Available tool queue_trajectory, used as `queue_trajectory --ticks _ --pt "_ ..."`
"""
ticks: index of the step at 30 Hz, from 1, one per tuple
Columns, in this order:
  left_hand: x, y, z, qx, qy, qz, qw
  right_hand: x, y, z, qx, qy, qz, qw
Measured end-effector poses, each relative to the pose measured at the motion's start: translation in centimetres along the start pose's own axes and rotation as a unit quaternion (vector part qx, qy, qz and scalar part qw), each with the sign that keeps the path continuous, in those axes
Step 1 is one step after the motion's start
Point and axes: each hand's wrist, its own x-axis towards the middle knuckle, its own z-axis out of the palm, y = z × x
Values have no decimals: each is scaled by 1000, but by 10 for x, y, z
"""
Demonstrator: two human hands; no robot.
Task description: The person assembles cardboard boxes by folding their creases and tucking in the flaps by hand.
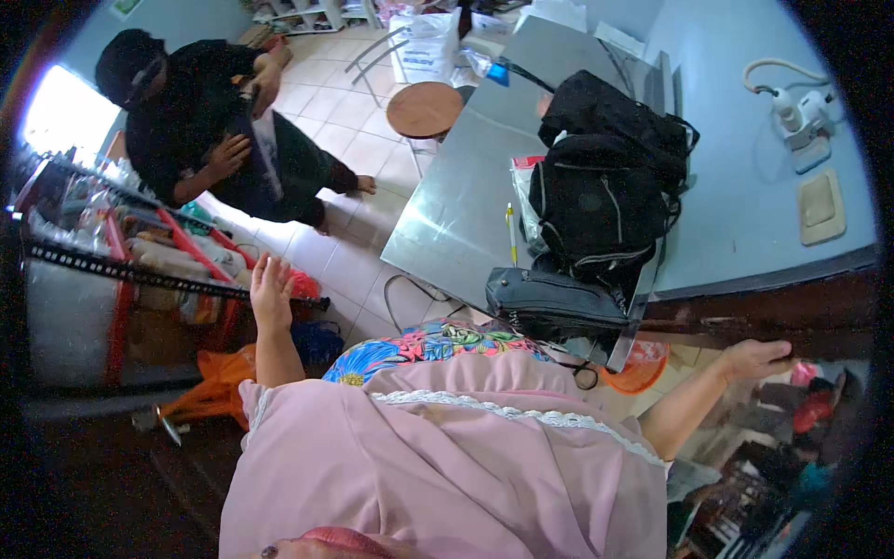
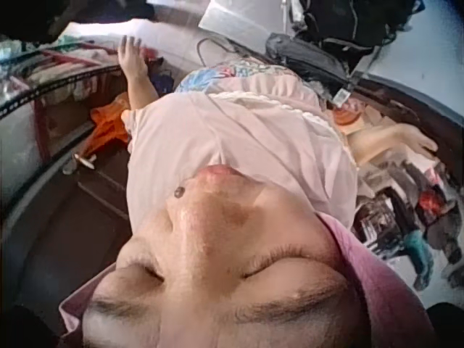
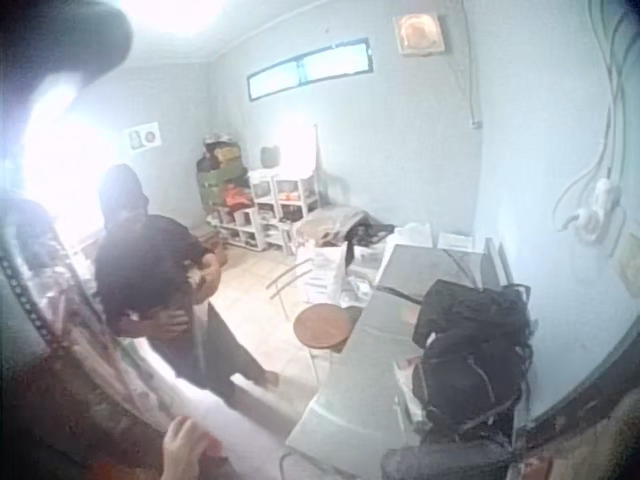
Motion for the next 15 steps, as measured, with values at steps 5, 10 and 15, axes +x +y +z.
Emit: queue_trajectory --ticks 5,10,15 --pt "86 -21 3 -49 23 -102 993 5 -19 -25 -202 -87 57 974" --pt "187 -50 -11 -61 34 -218 973 -48 -60 -64 -90 -122 205 967" --pt "283 -80 -53 -29 -13 -237 971 -111 -154 -76 -168 -159 254 939"
